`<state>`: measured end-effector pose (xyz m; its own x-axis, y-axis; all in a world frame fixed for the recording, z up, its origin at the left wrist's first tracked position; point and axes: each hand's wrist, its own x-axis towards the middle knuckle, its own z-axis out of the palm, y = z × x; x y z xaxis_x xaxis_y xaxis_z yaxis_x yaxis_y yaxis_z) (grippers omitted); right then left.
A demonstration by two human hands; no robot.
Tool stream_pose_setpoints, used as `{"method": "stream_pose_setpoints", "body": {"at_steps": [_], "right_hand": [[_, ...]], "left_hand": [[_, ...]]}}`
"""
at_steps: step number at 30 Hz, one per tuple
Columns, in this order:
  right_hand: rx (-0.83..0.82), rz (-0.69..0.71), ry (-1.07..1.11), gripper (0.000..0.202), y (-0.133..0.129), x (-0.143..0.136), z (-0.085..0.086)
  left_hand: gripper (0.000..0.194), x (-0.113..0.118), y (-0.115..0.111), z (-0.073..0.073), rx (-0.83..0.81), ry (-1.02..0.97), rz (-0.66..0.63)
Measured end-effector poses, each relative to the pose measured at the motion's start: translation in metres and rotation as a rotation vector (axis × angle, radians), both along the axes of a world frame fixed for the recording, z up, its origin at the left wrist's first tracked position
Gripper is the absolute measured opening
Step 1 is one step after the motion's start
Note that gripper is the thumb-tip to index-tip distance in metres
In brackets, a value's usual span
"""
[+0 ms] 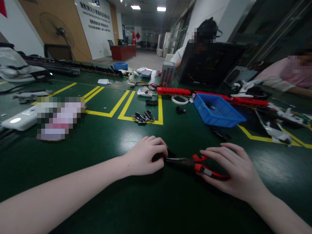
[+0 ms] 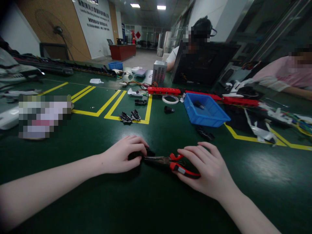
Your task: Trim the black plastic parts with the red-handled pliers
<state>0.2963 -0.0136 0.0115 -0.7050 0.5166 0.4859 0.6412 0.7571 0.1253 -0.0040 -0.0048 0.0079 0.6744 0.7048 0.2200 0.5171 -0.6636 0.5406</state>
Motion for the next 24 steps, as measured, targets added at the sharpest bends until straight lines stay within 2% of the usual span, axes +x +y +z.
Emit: {"method": "stream_pose_setpoints", "body": {"at_steps": [11,24], "right_hand": [[-0.051,-0.01,0.003,0.037,0.0018,0.0027,-0.0053],[-0.015,-0.054,0.036,0.043,0.004,0.0039,-0.0019]], "left_hand": [[0.012,-0.0013,0.0007,-0.0054,0.059,0.043,-0.013],[0.012,0.0003,0.0019,-0.0061,0.108,0.095,-0.002]]}}
